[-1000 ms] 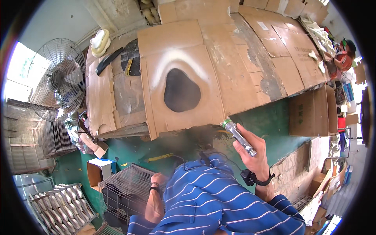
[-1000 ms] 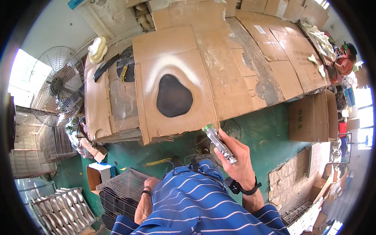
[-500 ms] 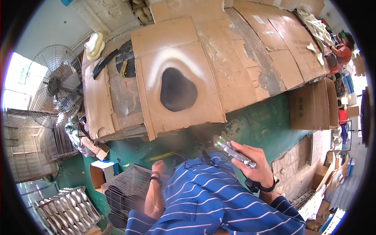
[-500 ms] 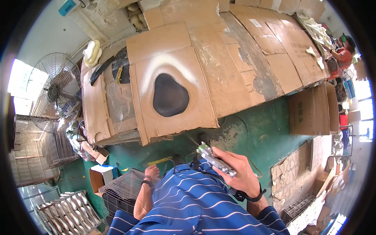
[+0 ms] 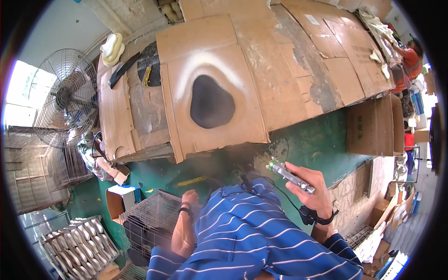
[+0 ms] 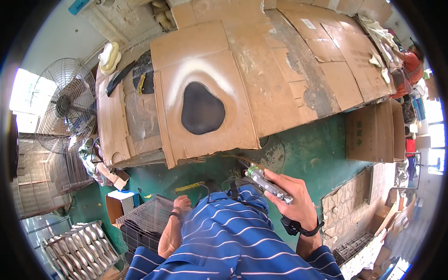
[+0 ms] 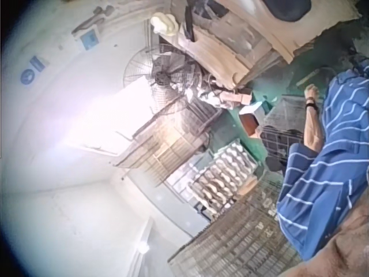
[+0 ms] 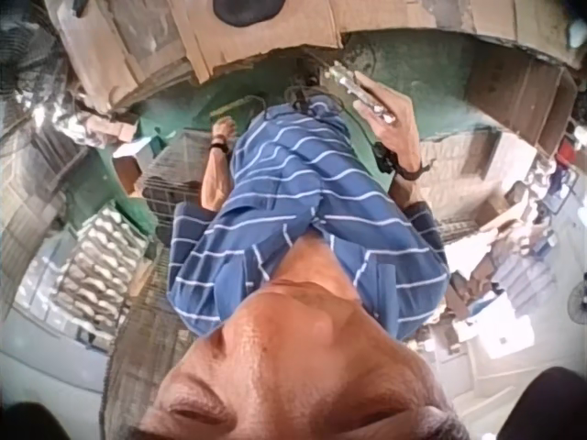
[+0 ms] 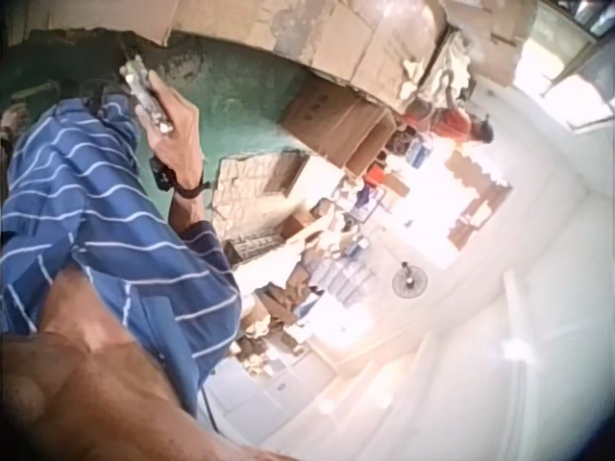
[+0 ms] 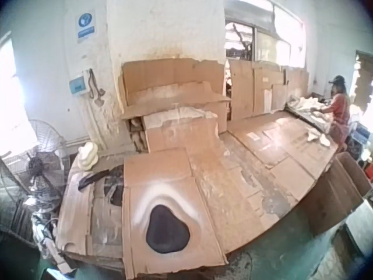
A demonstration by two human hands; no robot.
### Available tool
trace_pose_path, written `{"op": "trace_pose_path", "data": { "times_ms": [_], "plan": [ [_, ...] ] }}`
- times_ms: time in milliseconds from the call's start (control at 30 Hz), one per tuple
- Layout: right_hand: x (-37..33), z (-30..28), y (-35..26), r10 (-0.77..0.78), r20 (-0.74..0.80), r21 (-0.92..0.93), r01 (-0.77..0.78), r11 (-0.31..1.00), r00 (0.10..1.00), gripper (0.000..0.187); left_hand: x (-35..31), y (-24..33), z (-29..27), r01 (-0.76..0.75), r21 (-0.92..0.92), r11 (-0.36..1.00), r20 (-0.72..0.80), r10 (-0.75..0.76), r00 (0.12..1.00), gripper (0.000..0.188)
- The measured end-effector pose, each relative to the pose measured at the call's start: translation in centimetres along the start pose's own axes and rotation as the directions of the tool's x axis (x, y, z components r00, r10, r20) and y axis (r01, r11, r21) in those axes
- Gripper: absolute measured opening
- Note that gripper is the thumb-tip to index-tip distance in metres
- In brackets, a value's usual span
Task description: The person repeatedly picks up black shoe parts from a wire rack and places them on a cardboard surface. They then use a spray gun to apply a coat of paint to each part before returning it to the rack. This cycle is performed continuously for multiple items.
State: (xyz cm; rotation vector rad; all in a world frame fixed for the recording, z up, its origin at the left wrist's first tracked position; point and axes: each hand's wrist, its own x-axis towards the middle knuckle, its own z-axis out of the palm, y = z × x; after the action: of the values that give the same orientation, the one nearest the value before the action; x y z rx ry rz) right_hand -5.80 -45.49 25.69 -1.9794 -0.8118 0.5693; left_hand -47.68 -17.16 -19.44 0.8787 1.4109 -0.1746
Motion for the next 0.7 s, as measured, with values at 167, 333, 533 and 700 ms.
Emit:
{"op": "trace_pose_path", "data": {
  "times_ms": [167, 333, 533, 700],
  "plan": [
    [0.7, -0.5, 0.2, 0.038, 0.0, 0.009, -0.038, 0.999, 0.999, 0.048, -1.2, 1.1, 2.1, 0.056, 0.067, 0.996, -0.037, -0.054, 0.998, 0.036],
    [0.5, -1.5, 1.2, 0.084, -0.097, 0.035, -0.081, 0.996, 0.992, 0.049, -1.5, 6.6, 5.2, -0.191, 0.174, 0.966, -0.049, 0.202, 0.978, 0.031],
    [-0.1, -4.2, 2.4, 0.076, -0.032, -0.034, -0.077, 0.996, 0.997, 0.053, -0.5, 18.1, 12.6, -0.59, 0.107, 0.8, -0.028, 0.596, 0.803, 0.026],
    [0.8, -5.1, 3.4, 0.164, -0.056, 0.031, -0.162, 0.986, 0.985, 0.051, 3.1, 27.1, 17.5, -0.615, 0.558, 0.558, -0.345, 0.829, 0.44, 0.027]
  ]
}}
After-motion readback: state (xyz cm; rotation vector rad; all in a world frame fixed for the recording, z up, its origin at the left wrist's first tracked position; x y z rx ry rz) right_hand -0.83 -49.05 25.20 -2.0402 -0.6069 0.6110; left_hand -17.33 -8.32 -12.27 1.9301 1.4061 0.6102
